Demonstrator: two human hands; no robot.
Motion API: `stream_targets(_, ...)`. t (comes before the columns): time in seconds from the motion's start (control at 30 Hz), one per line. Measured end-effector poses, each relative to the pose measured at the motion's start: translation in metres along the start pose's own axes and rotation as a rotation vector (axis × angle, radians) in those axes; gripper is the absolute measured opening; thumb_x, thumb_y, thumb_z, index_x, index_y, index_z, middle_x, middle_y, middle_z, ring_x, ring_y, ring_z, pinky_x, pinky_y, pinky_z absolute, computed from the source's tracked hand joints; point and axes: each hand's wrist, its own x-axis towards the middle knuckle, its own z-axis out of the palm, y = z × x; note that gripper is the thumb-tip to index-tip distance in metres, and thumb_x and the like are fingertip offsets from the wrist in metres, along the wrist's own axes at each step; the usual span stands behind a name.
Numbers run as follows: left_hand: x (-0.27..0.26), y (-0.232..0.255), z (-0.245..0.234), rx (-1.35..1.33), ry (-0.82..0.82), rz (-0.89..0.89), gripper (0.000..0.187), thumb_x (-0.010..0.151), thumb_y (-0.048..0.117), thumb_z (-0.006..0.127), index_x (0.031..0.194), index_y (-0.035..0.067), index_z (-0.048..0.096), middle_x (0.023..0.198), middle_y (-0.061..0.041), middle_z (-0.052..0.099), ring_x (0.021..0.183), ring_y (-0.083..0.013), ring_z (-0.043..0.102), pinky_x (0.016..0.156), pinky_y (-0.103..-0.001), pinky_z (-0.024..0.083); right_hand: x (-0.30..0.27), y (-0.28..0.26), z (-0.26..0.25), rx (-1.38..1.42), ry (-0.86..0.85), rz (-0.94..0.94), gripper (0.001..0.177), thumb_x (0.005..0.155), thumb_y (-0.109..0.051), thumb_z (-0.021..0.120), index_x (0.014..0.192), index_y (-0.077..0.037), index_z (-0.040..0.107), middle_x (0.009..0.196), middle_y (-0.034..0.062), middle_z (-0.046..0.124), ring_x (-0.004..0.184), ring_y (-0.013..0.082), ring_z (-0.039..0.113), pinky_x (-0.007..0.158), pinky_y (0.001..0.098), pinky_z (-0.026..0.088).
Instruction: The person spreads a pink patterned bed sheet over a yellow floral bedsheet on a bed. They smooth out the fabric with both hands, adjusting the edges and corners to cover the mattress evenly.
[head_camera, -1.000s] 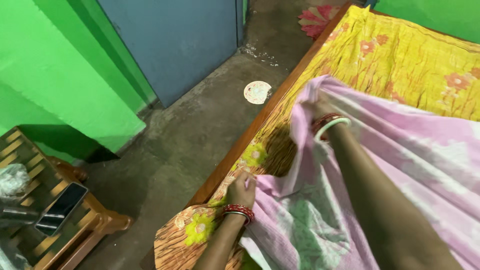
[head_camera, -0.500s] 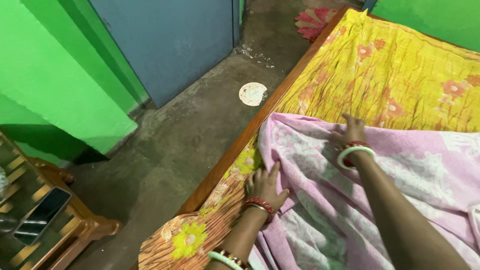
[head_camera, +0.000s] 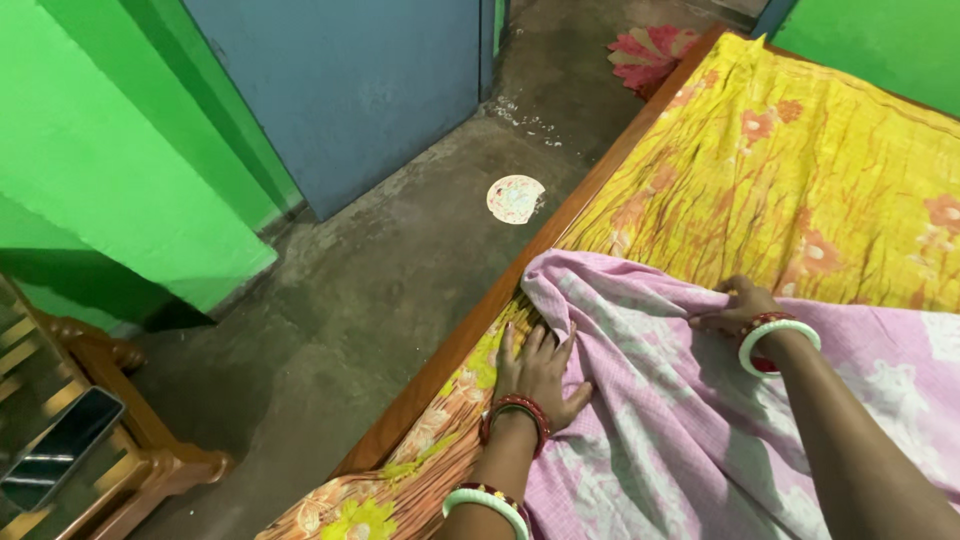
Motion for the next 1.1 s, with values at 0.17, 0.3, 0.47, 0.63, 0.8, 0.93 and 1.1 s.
stream_targets(0.17,0.004,-0.001,-0.001,-0.033,0.031,-0.053,0.101,0.088,0.053,0.062,0.166,0.01,0.014,0.153,-0.02,0.044,0.149,-0.0328,0.03,0.124,-0.054,0.003,0.026,0.0,-0.001,-0.013,0.322,-0.123,0.035,0.09,-0.027,0.077,0.106,0.003,0.074,0.088,0.0245,0.071,0.084,0.0463,0.069,0.074,0.0543,0.052)
stream_targets(0.3,0.006,-0.004,0.008,-0.076,0.09,-0.075,0.104,0.086,0.053,0.062,0.165,0.007,0.014,0.159,-0.02,0.034,0.152,-0.0325,0.024,0.124,-0.055,0.001,0.093,-0.017,-0.021,-0.146,0.747,-0.295,0.026,0.096,-0.018,0.071,0.099,0.008,0.067,0.107,0.0384,0.06,0.092,0.0542,0.061,0.086,0.0566,0.05)
stream_targets(0.47,0.008,-0.01,0.02,-0.016,0.351,0.01,0.096,0.091,0.059,0.057,0.162,0.004,0.022,0.169,-0.015,0.025,0.156,-0.0289,0.019,0.124,-0.055,0.004,0.184,-0.072,-0.102,-0.177,0.999,-0.548,0.02,0.09,-0.004,0.062,0.106,0.006,0.055,0.118,0.0313,0.052,0.109,0.0468,0.05,0.101,0.0505,0.047)
stream_targets(0.63,0.015,-0.013,0.031,-0.074,0.318,-0.022,0.092,0.09,0.053,0.054,0.16,-0.001,0.027,0.167,-0.017,0.027,0.155,-0.0294,0.02,0.123,-0.055,0.005,0.219,-0.138,-0.064,-0.297,0.597,-0.488,0.05,0.092,-0.027,0.071,0.132,-0.003,0.055,0.128,0.028,0.057,0.123,0.0448,0.053,0.11,0.052,0.045)
stream_targets(0.8,0.013,-0.014,0.036,-0.036,0.337,-0.009,0.078,0.094,0.045,0.053,0.156,0.0,0.039,0.166,-0.016,0.034,0.156,-0.0295,0.022,0.125,-0.055,0.007,0.141,-0.143,0.046,-0.137,0.129,-0.838,0.074,0.076,-0.04,0.079,0.14,-0.013,0.055,0.157,0.0211,0.037,0.153,0.0406,0.026,0.12,0.0488,0.03)
stream_targets(0.93,0.012,-0.015,0.04,-0.079,0.358,-0.003,0.076,0.092,0.043,0.055,0.153,-0.001,0.043,0.165,-0.017,0.036,0.157,-0.031,0.023,0.125,-0.056,0.007,0.039,-0.133,0.069,-0.073,0.003,-0.525,0.08,0.081,-0.046,0.073,0.151,-0.021,0.043,0.165,0.0169,0.021,0.156,0.0343,0.014,0.122,0.0468,0.021)
stream_targets(1.1,0.013,-0.015,0.038,-0.053,0.367,-0.003,0.078,0.089,0.043,0.056,0.152,0.0,0.044,0.164,-0.017,0.038,0.155,-0.0319,0.026,0.124,-0.056,0.007,-0.059,-0.102,0.072,0.158,-0.165,-0.415,0.083,0.082,-0.051,0.066,0.156,-0.028,0.037,0.172,0.0072,0.014,0.162,0.026,0.001,0.124,0.0476,0.012)
